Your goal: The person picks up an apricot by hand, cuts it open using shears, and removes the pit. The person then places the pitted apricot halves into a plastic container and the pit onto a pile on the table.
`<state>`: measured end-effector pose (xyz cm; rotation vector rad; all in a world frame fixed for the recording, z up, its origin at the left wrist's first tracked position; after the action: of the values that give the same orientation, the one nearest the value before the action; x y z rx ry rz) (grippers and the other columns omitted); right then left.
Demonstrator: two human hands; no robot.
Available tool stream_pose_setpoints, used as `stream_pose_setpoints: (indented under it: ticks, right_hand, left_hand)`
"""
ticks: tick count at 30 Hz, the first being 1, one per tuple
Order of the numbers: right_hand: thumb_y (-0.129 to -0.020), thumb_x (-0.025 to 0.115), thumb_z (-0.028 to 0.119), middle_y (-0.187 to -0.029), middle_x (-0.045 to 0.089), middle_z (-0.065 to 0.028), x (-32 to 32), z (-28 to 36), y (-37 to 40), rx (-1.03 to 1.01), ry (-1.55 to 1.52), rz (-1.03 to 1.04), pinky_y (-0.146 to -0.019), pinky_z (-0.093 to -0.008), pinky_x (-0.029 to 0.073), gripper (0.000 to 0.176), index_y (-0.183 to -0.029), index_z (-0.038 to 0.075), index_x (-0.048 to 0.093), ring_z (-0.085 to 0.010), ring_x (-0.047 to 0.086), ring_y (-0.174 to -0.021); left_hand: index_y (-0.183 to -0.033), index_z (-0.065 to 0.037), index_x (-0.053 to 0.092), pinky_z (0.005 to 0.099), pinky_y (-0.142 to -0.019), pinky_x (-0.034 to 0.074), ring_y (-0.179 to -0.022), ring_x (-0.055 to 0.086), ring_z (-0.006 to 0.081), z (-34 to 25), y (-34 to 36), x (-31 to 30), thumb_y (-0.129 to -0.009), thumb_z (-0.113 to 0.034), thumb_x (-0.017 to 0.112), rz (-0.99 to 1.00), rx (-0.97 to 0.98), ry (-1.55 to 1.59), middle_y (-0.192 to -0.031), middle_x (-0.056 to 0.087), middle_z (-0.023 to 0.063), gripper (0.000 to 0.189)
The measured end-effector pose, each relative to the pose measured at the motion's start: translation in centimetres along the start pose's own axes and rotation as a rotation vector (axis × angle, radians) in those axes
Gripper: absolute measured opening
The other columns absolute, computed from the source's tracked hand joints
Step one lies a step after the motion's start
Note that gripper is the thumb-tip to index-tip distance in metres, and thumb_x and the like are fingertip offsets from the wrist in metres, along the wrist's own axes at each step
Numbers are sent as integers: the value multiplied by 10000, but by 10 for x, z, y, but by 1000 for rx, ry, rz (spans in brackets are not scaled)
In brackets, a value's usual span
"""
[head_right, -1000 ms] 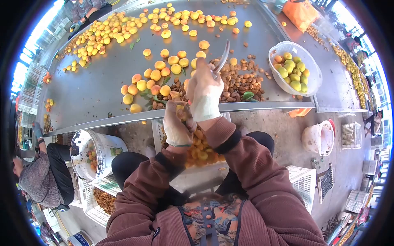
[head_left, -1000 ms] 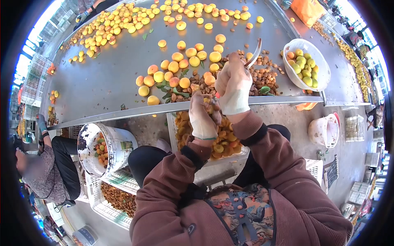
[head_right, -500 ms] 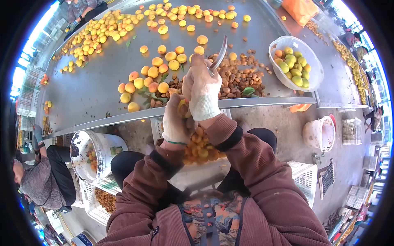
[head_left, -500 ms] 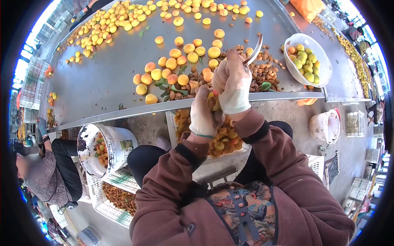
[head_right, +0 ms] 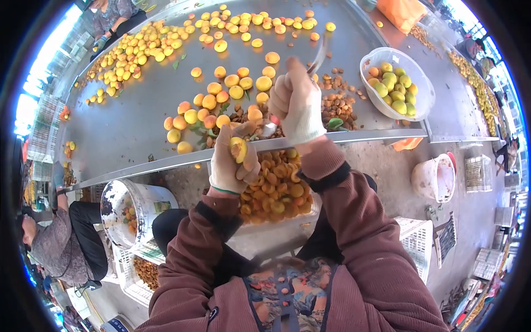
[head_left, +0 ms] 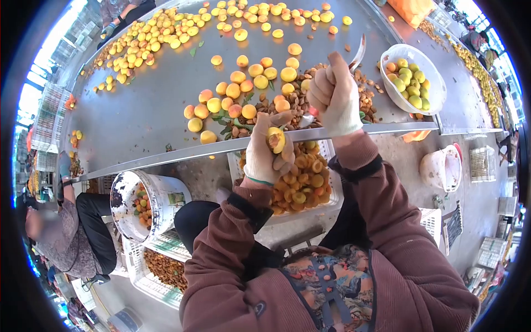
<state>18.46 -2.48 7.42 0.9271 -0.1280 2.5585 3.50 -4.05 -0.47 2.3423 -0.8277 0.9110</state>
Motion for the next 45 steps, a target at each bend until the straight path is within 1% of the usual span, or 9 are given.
stream_pose_setpoints:
  ticks: [6,9,17,22,26,29,34,37,45]
  right_hand:
    - [-856,738,197,-801,669,-39,14,-43,35,-91,761,152,-566,-272,487,234,-883,1,614,-89,608,-636]
    - [-864,740,262,-762,661,-75,7,-67,43,-10,915,202,-621,-293,508,314,-949,-5,599,-109,616,-681]
    - [-875,733,248,-797,648,-87,9,-64,56,-175,636,57,-654,-281,493,311,-960,-1,567,-91,588,-749]
    - [-924,681,203,-755,608,-52,3,-70,51,-78,577,4,-632,-260,477,248,-935,0,538,-46,523,-734]
    - [-933,668,198,-739,602,-48,7,-62,51,-163,690,87,-614,-266,472,246,-912,4,517,-46,535,-720]
    - [-934,661,215,-718,605,-83,5,-66,48,-216,688,105,-600,-287,484,265,-894,6,503,-58,568,-714]
    - [-926,657,219,-726,627,-128,-5,-74,50,-219,681,85,-609,-308,494,251,-923,2,533,-118,620,-680]
    - [-919,635,179,-732,625,-128,-1,-69,56,-384,820,105,-629,-307,499,189,-988,8,592,-137,612,-666]
    - [-957,630,195,-856,614,10,-14,-77,43,-9,434,-45,-655,-241,483,161,-997,39,620,-58,559,-787]
  left_hand:
    - [-1218,-76,555,220,-362,287,-367,327,83,-20,-4,-3,-998,-650,279,-83,121,130,-627,544,-9,674]
    - [-1164,-79,580,211,-606,471,-785,588,94,-22,0,-4,-1004,-622,337,-74,184,53,-967,624,10,616]
    - [-1025,-94,565,268,-798,479,-854,561,98,-20,-10,-22,-1037,-304,475,-311,391,-191,-953,587,-11,229]
    - [-1037,-80,506,285,-802,485,-892,588,128,-45,4,8,-966,-129,529,-457,740,-1520,-937,547,6,89]
    - [-1060,-102,527,292,-746,496,-900,601,129,-41,4,2,-989,-242,534,-360,740,-1516,-977,573,-2,157]
    - [-1120,-156,574,292,-648,522,-882,627,136,-10,-9,-23,-1012,-457,474,-353,117,-97,-1035,616,-7,335]
    - [-1157,-156,581,255,-571,505,-783,618,107,5,-4,-26,-1002,-491,494,-335,-30,74,-978,626,-16,379]
    - [-1179,-171,592,215,-362,243,-413,380,73,11,-6,-26,-1017,-518,428,-190,-63,264,-712,577,-33,417]
    - [-1101,-139,598,223,-401,257,-430,372,80,6,-15,-16,-1023,-526,397,77,-40,278,-641,516,-27,442]
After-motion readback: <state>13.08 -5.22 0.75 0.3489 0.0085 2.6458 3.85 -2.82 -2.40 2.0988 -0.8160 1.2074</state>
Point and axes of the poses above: each hand's wrist, its own y-axis away from the middle knuckle, its own x-axis out of the palm, z = x × y, the point moved 7 cm from there along -y, towards the middle knuckle
